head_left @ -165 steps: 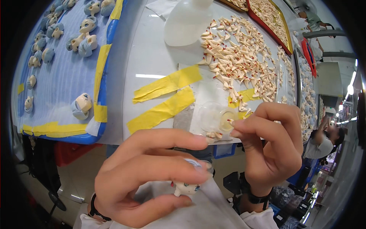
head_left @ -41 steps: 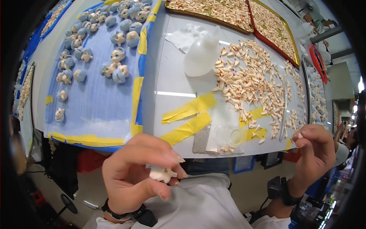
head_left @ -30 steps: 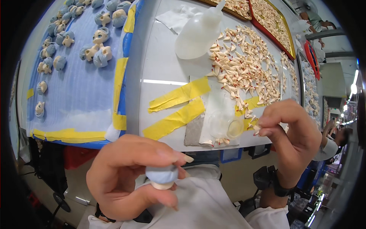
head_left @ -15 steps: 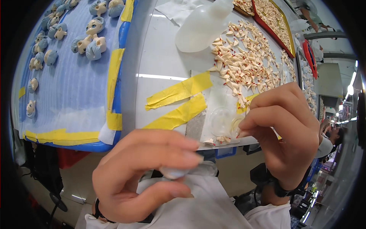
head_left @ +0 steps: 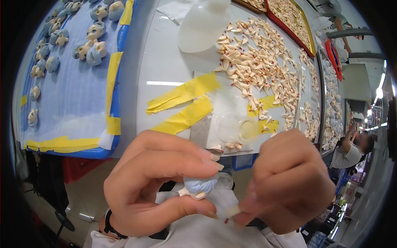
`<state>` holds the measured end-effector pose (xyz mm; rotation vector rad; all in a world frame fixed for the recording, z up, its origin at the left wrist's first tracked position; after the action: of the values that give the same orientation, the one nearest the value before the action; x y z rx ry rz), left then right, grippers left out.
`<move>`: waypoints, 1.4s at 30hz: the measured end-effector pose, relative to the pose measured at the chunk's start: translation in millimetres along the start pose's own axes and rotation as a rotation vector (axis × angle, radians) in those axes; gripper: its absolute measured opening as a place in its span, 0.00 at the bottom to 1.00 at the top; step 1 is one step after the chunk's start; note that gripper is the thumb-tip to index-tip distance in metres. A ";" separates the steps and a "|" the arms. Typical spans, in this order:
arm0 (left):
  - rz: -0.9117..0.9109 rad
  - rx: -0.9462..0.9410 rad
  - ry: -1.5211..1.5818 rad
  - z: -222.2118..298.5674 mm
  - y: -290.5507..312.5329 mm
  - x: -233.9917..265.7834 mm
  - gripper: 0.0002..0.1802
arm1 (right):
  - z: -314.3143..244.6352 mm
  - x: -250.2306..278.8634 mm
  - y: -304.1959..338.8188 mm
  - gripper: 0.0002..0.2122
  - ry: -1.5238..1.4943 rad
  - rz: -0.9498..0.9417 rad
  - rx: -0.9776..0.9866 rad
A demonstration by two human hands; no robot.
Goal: The person assembles miniature figurines by hand at a workstation. They pick up small white components from a tray, apply adhesive from a bottle, and attach them to the heads of the figurines. The completed figurines are placed on a blue tray.
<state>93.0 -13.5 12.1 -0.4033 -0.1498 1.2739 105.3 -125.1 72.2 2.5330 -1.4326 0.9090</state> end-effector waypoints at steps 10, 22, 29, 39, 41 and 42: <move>-0.126 -0.166 -0.300 24.4 -6.0 -17.9 0.21 | 4.3 1.2 19.1 0.11 -0.060 0.324 -0.130; -0.075 -0.226 -0.633 42.8 -9.3 -31.9 0.23 | -22.5 6.6 12.8 0.08 0.452 0.314 0.079; -0.065 -0.170 -0.486 32.3 -12.2 -23.1 0.25 | -2.7 31.2 9.8 0.05 0.204 0.236 0.013; 0.078 -0.053 -0.456 23.9 -13.0 0.9 0.23 | 71.1 102.4 27.2 0.06 0.492 0.381 -0.367; 0.076 -0.020 -0.407 18.7 -13.0 -1.9 0.23 | 74.5 91.8 19.1 0.07 0.574 0.323 -0.356; 0.075 -0.005 -0.386 18.1 -12.9 -3.1 0.23 | 76.0 89.0 16.2 0.06 0.574 0.328 -0.373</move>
<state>97.7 -15.7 33.9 -0.1635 -0.4677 1.4164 160.5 -228.1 54.7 1.6207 -1.6370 1.1566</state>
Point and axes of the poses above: each hand's wrist, its own y-axis away from the middle knuckle, its own x-axis out of the back of the hand, z = x × y, the point moved 10 cm from there along -y, towards the middle knuckle, and after that the axes turned 7 degrees about -x, right-handed, at the moved point
